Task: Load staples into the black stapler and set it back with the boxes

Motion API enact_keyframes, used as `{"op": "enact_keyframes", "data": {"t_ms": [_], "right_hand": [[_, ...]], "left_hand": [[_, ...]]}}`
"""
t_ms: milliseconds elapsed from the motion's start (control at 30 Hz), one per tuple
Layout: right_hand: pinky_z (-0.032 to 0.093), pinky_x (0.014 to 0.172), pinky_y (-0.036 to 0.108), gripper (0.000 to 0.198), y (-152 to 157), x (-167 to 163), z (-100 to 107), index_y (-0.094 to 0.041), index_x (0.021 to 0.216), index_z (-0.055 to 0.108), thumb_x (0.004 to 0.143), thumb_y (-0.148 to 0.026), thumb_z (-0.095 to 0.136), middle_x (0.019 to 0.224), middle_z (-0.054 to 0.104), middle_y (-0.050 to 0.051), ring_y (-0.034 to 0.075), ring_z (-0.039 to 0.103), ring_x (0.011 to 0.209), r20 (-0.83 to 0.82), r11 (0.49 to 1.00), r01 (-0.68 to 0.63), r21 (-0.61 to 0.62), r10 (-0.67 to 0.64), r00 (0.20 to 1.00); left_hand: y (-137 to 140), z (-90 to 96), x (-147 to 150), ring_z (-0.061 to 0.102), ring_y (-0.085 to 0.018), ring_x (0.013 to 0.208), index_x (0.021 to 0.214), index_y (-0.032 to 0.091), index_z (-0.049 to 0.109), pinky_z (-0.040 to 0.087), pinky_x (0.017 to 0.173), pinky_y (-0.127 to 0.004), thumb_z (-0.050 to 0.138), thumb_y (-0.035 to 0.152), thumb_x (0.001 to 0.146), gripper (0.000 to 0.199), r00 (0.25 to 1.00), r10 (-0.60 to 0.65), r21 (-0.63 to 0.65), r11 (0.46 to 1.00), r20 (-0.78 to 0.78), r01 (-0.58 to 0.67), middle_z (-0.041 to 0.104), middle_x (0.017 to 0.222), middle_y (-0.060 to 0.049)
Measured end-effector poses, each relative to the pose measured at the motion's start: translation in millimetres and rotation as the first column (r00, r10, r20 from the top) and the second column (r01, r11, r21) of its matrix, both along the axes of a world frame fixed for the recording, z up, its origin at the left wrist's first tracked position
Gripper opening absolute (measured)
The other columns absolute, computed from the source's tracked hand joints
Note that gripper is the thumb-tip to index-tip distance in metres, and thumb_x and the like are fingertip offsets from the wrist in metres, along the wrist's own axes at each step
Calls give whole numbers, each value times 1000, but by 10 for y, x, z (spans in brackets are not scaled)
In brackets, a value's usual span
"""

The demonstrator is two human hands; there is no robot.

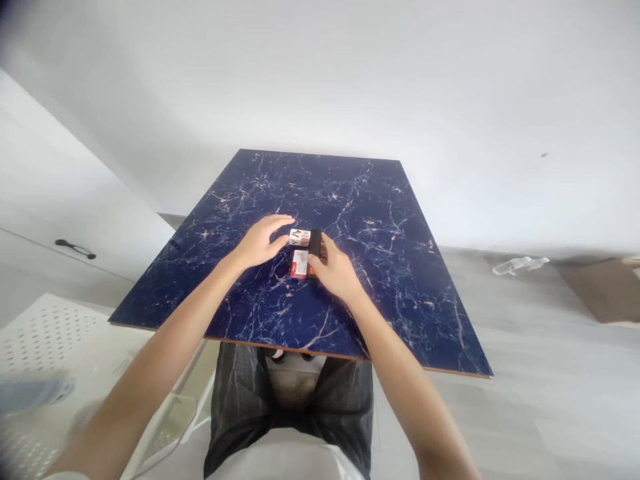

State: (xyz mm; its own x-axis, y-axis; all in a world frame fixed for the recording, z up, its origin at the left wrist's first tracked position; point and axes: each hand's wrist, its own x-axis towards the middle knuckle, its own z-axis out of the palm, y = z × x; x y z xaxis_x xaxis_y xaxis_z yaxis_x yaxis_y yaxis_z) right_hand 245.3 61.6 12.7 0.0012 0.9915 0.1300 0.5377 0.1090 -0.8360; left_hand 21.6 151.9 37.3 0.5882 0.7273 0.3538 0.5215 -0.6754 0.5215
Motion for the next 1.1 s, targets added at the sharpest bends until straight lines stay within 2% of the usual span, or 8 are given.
{"op": "enact_keyframes", "data": {"t_ms": [167, 367, 500, 600, 733, 867, 1000, 1100], "right_hand": [[54, 108, 48, 66, 12, 8, -4, -23, 155, 45, 94, -40, 62, 138, 68, 11, 28, 68, 123, -27, 1000, -3, -10, 2, 1000], [54, 107, 48, 64, 6, 2, 1, -24, 154, 46, 94, -39, 62, 137, 68, 11, 27, 68, 123, -26, 1000, -5, 14, 5, 1000], [55, 107, 47, 64, 2, 6, 3, -23, 154, 46, 94, -40, 62, 137, 68, 11, 27, 68, 123, -29, 1000, -8, 14, 8, 1000], [54, 107, 47, 63, 0, 8, 7, -24, 154, 46, 94, -39, 62, 138, 67, 11, 27, 68, 123, -29, 1000, -10, 12, 10, 1000], [54, 108, 47, 64, 5, 5, 9, -24, 154, 46, 94, -37, 62, 139, 67, 11, 26, 69, 122, -25, 1000, 5, -5, -5, 1000], [55, 108, 47, 64, 4, 2, 11, -24, 154, 46, 94, -37, 61, 139, 67, 11, 26, 69, 122, -25, 1000, 4, -7, -4, 1000], [53, 109, 47, 63, -8, -3, 13, -21, 154, 45, 95, -38, 60, 139, 67, 12, 26, 69, 122, -25, 1000, -5, 0, 5, 1000], [53, 110, 47, 63, -8, -9, 11, -22, 154, 45, 95, -37, 60, 138, 68, 11, 26, 69, 122, -18, 1000, -1, 4, 1, 1000]], "left_hand": [[281, -112, 173, 65, -26, 115, 122, 22, 73, 50, 103, -43, 54, 28, 101, 29, 984, -53, -23, 998, -169, 50, 70, 125, -10], [79, -109, 252, 65, -26, 89, 101, 20, 78, 52, 86, -41, 36, 39, 108, 46, 976, 12, -29, 999, -219, -19, 68, 87, -10], [10, -132, 126, 62, -29, 120, 126, 22, 72, 46, 106, -47, 43, 42, 107, 40, 981, -74, -74, 995, -181, 61, 67, 126, -13], [14, -159, 6, 34, -36, 152, 152, 29, 52, 33, 121, -53, 65, 55, 94, 65, 970, -167, -193, 972, -178, 132, 33, 168, -10], [-24, -146, -37, 21, -37, 159, 165, 35, 26, 30, 126, -51, 85, 57, 74, 110, 949, -281, -330, 918, -144, 221, 11, 175, -6], [-110, -106, -11, 18, -38, 159, 163, 34, 31, 29, 127, -52, 87, 51, 73, 107, 955, -279, -356, 906, -97, 228, 8, 175, -6], [-279, -122, -51, 34, -39, 153, 165, 32, 28, 44, 118, -54, 72, 47, 89, 89, 994, -98, -473, 874, 52, 111, 8, 175, -9], [-441, -161, -58, 57, -35, 136, 166, 37, 21, 59, 104, -49, 75, 33, 87, 96, 987, -81, -497, 856, 137, 139, 3, 175, -10]]}}
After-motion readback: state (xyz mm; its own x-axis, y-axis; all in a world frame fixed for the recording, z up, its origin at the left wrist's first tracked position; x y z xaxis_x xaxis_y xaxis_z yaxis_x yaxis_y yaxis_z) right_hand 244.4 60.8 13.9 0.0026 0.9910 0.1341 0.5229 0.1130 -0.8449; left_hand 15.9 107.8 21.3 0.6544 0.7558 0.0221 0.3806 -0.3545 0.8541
